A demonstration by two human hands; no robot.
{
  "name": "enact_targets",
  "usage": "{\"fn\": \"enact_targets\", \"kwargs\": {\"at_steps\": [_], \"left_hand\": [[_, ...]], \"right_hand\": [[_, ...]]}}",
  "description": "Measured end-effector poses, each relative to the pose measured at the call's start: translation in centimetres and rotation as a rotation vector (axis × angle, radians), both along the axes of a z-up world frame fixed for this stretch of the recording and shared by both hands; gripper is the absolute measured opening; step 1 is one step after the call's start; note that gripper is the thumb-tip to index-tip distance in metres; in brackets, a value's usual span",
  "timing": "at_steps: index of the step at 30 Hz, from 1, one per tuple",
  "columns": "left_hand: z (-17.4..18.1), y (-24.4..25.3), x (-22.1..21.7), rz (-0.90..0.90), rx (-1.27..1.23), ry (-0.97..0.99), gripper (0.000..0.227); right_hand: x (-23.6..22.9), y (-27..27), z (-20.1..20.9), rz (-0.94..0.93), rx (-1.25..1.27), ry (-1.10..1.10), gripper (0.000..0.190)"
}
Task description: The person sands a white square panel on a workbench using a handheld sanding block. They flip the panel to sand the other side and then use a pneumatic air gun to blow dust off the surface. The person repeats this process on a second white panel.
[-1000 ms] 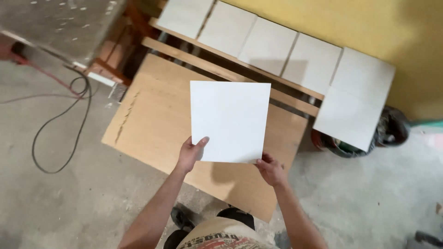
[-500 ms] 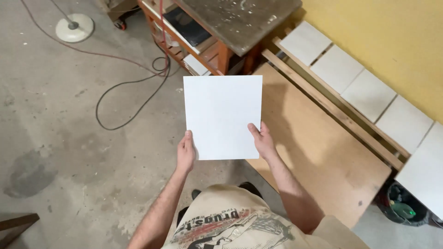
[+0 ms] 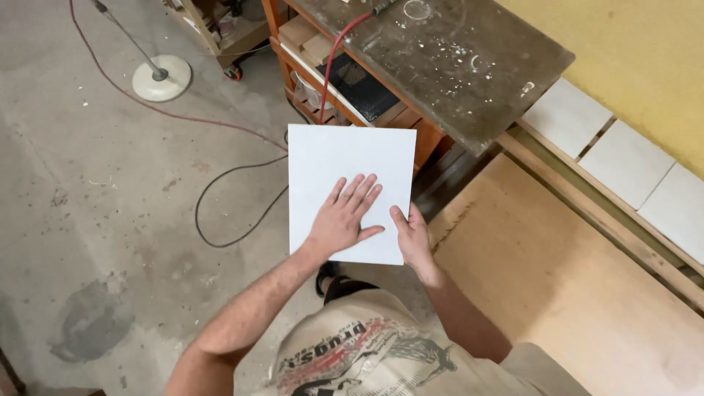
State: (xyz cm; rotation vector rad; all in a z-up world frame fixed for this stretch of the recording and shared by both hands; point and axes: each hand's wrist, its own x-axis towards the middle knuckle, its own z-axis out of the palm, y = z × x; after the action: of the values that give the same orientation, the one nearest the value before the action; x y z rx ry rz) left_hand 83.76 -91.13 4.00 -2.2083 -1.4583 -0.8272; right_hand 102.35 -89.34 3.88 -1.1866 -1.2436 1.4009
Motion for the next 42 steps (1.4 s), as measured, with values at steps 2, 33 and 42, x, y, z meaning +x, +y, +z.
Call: {"fn": "enact_targets", "kwargs": {"at_steps": [2,33,42], "left_hand": [[1.3,5.1,-4.9,0.041,-0.011,0.013,0.094],[-3.7,70.3,-27.8,-0.125,-0.68,-0.325,0.028],[-10.5,84.3,-29.8,-0.023,-0.86,-0.218,0.061]], "right_hand": [[-3.6,3.7,0.4,-0.045,-0.016,0.064,0.021],[-3.3,43.7,-7.8,-1.213,-0.409,-0.484,0.07],[-0.2,43.0,-10.8,-1.183,-0.284,-0.948,0.033]]}}
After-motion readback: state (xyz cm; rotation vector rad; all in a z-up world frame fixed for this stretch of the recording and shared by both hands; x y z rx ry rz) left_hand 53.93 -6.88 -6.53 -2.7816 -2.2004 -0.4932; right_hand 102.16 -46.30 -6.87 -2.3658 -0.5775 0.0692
